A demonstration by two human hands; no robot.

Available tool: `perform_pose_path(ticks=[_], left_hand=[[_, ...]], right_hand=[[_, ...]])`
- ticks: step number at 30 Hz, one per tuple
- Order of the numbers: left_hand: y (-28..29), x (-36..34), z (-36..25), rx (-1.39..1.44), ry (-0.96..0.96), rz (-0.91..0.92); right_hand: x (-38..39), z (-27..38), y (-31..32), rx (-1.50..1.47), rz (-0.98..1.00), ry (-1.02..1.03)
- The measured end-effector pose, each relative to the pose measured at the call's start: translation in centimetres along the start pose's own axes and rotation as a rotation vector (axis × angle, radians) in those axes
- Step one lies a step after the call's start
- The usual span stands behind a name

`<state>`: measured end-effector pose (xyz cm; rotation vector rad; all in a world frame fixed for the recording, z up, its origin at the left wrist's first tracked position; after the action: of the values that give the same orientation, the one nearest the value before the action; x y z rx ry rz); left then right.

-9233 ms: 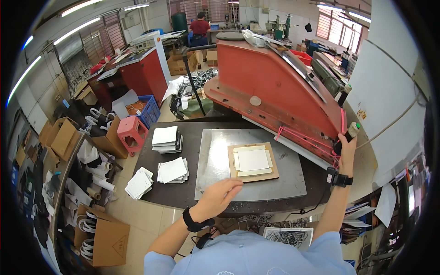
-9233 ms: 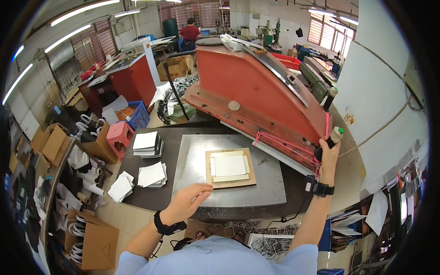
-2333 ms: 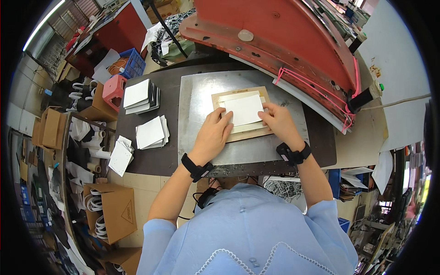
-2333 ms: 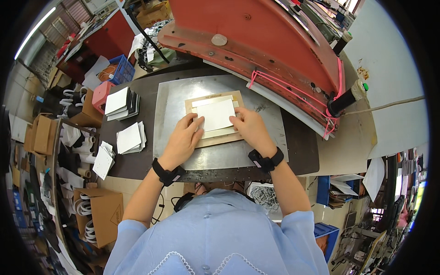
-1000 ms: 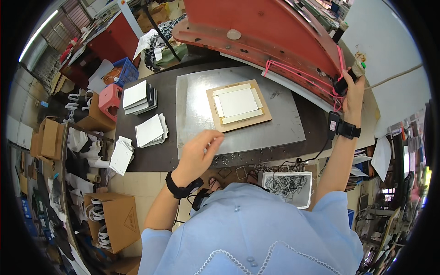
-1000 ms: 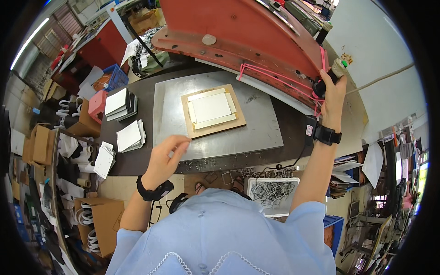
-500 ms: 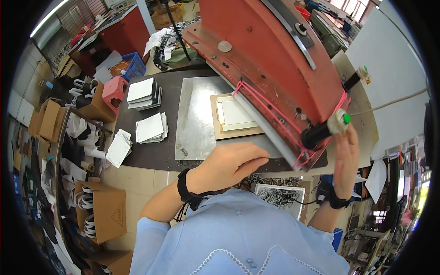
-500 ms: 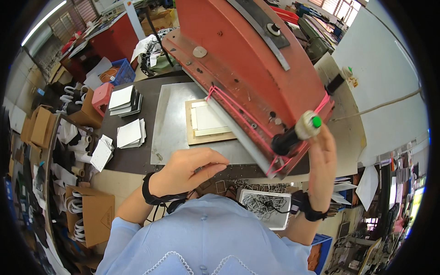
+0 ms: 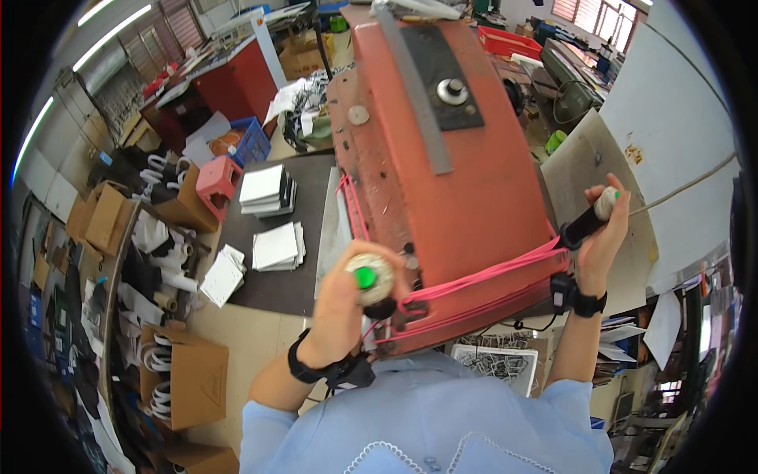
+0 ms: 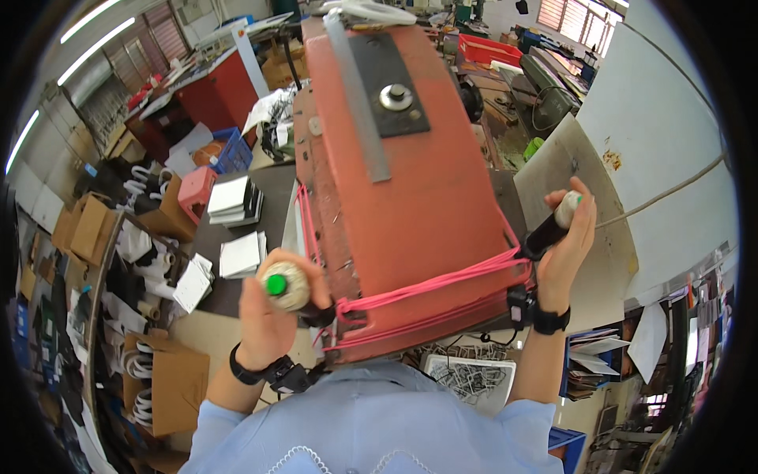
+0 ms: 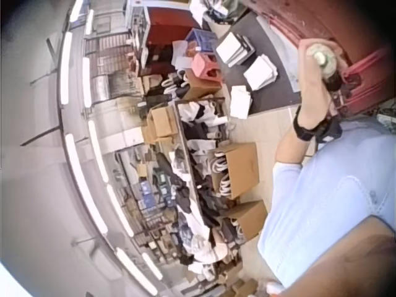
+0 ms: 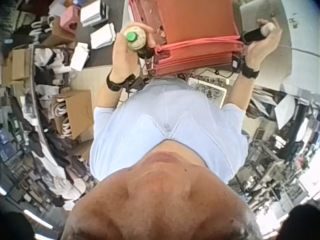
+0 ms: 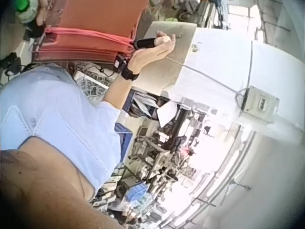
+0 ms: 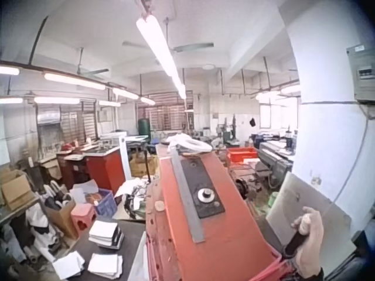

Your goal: Placing material sheets into a template frame and using a manual industrial press to process them.

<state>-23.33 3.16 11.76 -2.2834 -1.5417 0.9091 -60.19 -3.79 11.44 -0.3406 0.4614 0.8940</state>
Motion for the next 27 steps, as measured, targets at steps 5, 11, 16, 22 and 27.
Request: perform_pose_path(ticks=[5, 11, 16, 22, 27], left_hand=[[2.4, 1.1, -2.9, -0.152, 0.008, -0.207], [4.1, 1.4, -3.6, -0.184, -0.038, -0.311], [5.6, 2.2, -2.6, -0.199, -0.04, -0.323], [5.0, 2.0, -2.5, -0.23, -0.031, -0.348], [4.7, 2.3, -2.5, -0.189, -0.056, -0.26]], right_hand=[[2.2, 2.8, -1.3, -0.106, 0.153, -0.161], [3.4, 4.1, -2.2, -0.188, 0.314, -0.272], [5.0, 2.9, -2.2, -0.176, 0.32, -0.29], [4.9, 2.2, -1.8, -0.178, 0.338, -0.275], [3.6, 2.2, -1.6, -0.178, 0.363, -0.233]])
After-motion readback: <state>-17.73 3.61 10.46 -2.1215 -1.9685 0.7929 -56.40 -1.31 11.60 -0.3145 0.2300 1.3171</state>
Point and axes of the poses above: each hand's wrist, its own x-axis away from the middle knuckle, its own y-axis out of the back of the hand, z = x × y, the point moved 3 cm from there along -x, towards the middle knuckle, and after that the axes turned 10 degrees about x, right-handed, at the moved point
